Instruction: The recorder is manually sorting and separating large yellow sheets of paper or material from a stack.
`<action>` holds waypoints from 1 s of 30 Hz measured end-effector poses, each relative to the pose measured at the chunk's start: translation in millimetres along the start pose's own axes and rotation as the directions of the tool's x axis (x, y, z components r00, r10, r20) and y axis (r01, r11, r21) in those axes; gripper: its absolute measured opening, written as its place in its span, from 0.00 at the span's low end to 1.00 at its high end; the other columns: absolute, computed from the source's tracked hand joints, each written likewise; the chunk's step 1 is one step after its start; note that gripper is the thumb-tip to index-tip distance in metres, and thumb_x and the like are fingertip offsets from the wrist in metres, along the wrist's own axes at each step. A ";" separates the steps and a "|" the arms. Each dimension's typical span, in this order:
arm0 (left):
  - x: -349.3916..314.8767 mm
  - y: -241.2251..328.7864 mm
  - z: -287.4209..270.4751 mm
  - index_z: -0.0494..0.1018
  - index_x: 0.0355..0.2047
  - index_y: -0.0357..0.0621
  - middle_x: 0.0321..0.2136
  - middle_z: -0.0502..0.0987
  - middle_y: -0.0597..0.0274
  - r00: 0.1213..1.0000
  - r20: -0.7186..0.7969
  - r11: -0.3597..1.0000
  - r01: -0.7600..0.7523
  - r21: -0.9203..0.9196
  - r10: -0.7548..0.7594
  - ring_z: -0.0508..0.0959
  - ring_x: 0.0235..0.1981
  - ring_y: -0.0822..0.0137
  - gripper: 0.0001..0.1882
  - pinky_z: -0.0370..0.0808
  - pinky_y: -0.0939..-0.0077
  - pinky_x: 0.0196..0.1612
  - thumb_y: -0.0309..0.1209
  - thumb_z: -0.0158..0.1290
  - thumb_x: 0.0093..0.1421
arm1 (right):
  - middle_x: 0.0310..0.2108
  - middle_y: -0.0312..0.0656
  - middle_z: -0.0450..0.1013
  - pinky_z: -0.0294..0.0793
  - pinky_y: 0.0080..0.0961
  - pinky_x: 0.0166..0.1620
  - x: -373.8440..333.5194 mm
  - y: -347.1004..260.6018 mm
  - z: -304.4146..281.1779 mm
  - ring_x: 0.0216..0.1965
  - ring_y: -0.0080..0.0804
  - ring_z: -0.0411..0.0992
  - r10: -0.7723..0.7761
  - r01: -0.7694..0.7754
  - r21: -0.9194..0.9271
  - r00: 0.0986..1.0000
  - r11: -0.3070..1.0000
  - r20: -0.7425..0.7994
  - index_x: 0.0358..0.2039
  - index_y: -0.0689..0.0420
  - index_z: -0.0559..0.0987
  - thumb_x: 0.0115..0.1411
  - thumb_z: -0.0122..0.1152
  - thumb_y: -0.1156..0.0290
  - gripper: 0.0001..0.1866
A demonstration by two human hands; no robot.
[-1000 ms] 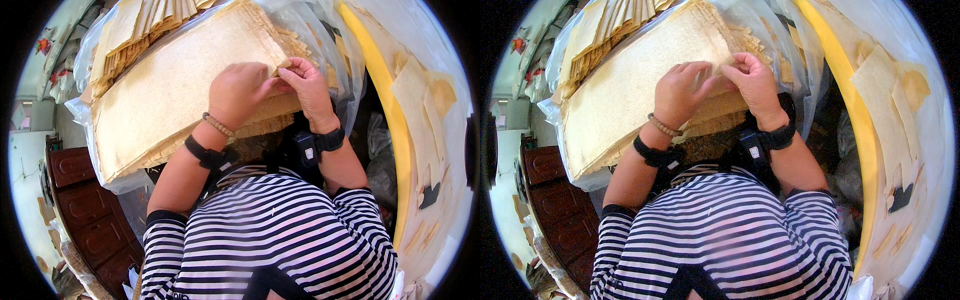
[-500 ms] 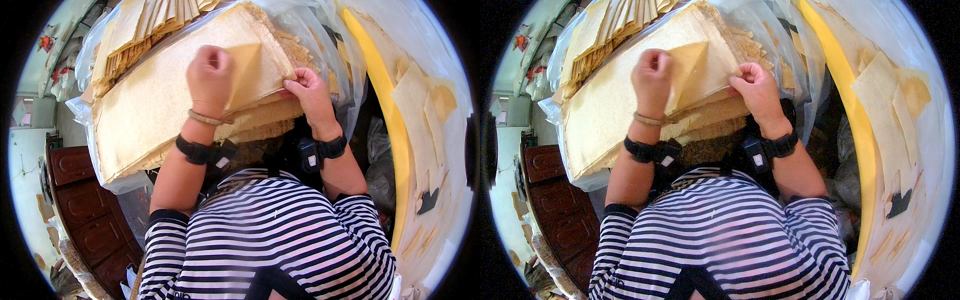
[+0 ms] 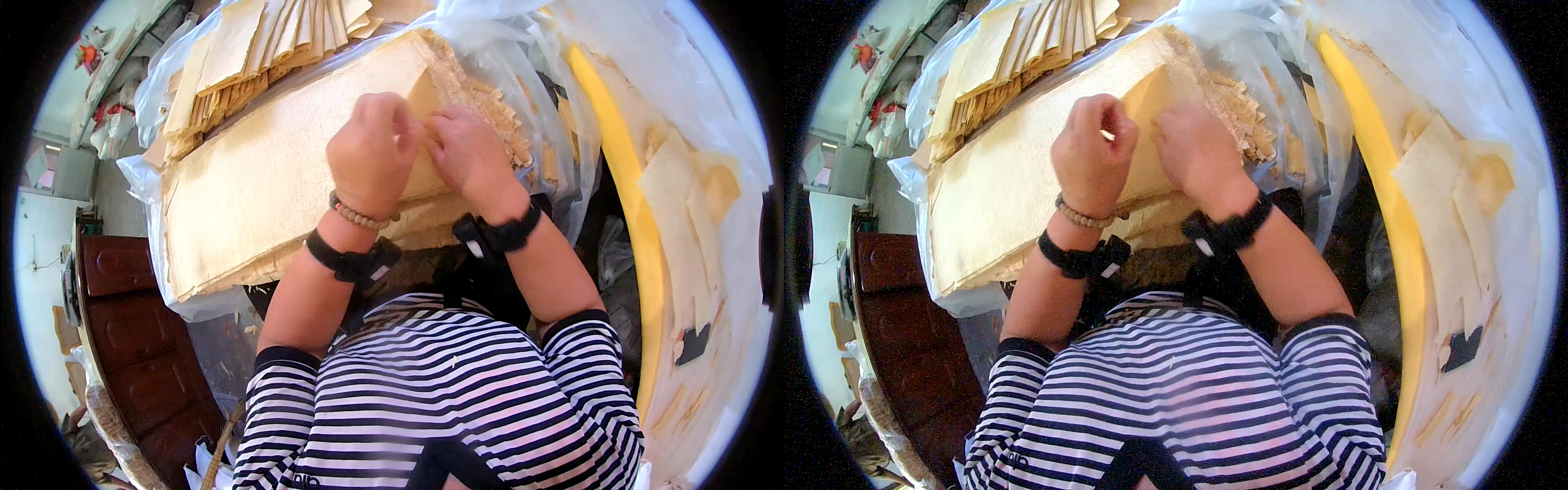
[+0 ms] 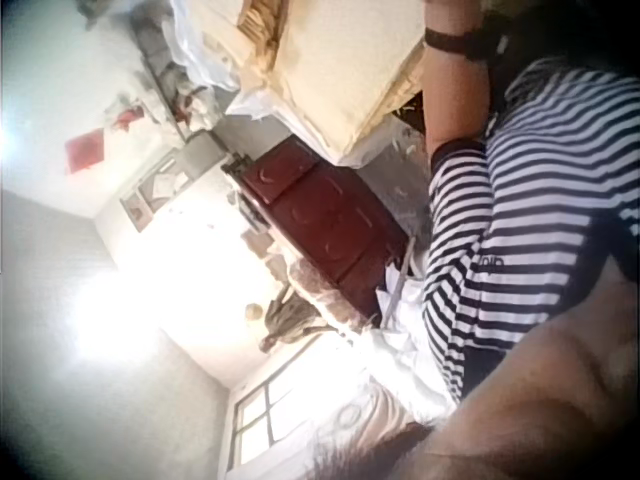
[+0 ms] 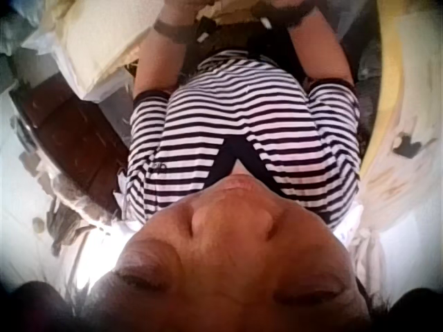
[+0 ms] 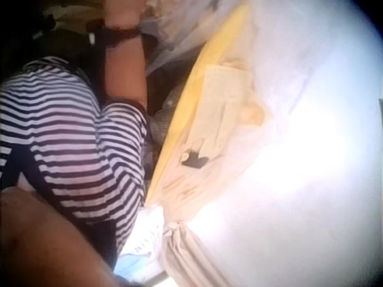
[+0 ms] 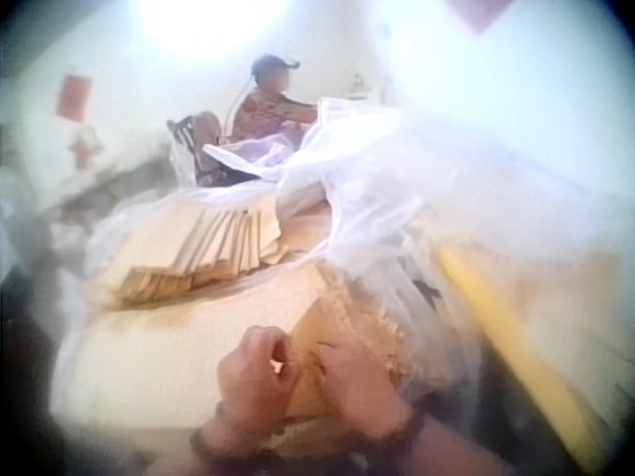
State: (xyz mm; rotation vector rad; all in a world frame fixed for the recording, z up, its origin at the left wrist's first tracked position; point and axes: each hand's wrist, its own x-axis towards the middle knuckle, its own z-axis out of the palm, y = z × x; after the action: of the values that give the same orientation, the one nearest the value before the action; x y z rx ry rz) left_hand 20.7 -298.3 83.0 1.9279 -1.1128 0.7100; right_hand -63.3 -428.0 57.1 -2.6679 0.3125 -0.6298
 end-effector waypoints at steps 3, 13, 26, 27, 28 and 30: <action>-2.1 -17.7 -13.4 0.74 0.39 0.44 0.29 0.80 0.58 0.993 -0.002 0.993 0.122 -0.005 -0.122 0.81 0.27 0.64 0.11 0.78 0.72 0.29 0.30 0.61 0.58 | 0.48 0.42 0.75 0.71 0.36 0.55 17.0 -0.6 11.7 0.53 0.44 0.70 0.032 -0.018 -0.087 0.985 0.996 0.169 0.48 0.55 0.78 0.58 0.59 0.69 0.17; -15.1 3.7 -3.0 0.65 0.60 0.37 0.46 0.79 0.47 0.956 0.276 0.991 -0.120 0.056 0.100 0.81 0.44 0.51 0.38 0.78 0.62 0.46 0.49 0.61 0.56 | 0.47 0.39 0.77 0.67 0.34 0.59 18.7 9.3 56.5 0.52 0.34 0.71 0.060 0.016 0.887 0.997 0.462 -0.049 0.51 0.55 0.75 0.69 0.49 0.63 0.15; -8.1 -26.5 -27.0 0.77 0.38 0.49 0.18 0.78 0.53 0.961 0.218 0.951 0.104 0.290 -0.172 0.79 0.19 0.51 0.06 0.75 0.60 0.23 0.32 0.51 0.65 | 0.66 0.47 0.63 0.49 0.60 0.67 28.8 11.5 47.8 0.70 0.52 0.53 -0.070 0.073 -0.291 0.997 0.954 0.022 0.61 0.51 0.73 0.66 0.51 0.47 0.29; -6.6 -27.4 -37.2 0.77 0.36 0.49 0.18 0.77 0.54 0.977 0.133 0.962 0.129 0.242 -0.165 0.79 0.19 0.51 0.05 0.75 0.58 0.23 0.32 0.52 0.64 | 0.68 0.45 0.59 0.48 0.60 0.68 30.7 6.1 43.1 0.71 0.53 0.51 -0.039 0.062 -0.289 0.996 0.955 0.083 0.63 0.49 0.71 0.66 0.51 0.45 0.30; -5.5 -29.8 -46.9 0.77 0.35 0.49 0.17 0.77 0.54 0.986 0.046 0.970 0.149 0.191 -0.161 0.78 0.19 0.51 0.05 0.74 0.56 0.23 0.32 0.53 0.63 | 0.71 0.44 0.55 0.46 0.60 0.69 31.7 2.0 41.1 0.72 0.53 0.48 -0.009 0.051 -0.287 0.990 0.956 0.143 0.65 0.47 0.69 0.66 0.50 0.44 0.32; -5.2 -46.0 -61.7 0.78 0.32 0.47 0.16 0.74 0.50 0.972 -0.100 0.973 0.219 0.077 -0.211 0.76 0.20 0.47 0.11 0.74 0.59 0.24 0.38 0.52 0.67 | 0.71 0.44 0.56 0.46 0.60 0.69 31.4 -0.2 41.8 0.72 0.53 0.48 -0.010 0.052 -0.282 0.989 0.958 0.148 0.65 0.46 0.69 0.66 0.50 0.44 0.32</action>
State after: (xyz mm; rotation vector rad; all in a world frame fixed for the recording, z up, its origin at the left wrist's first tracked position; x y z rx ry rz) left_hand 54.0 -229.9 96.0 2.0311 -0.8128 0.7283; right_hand -16.2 -424.1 34.7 -2.9817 0.3444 -0.4223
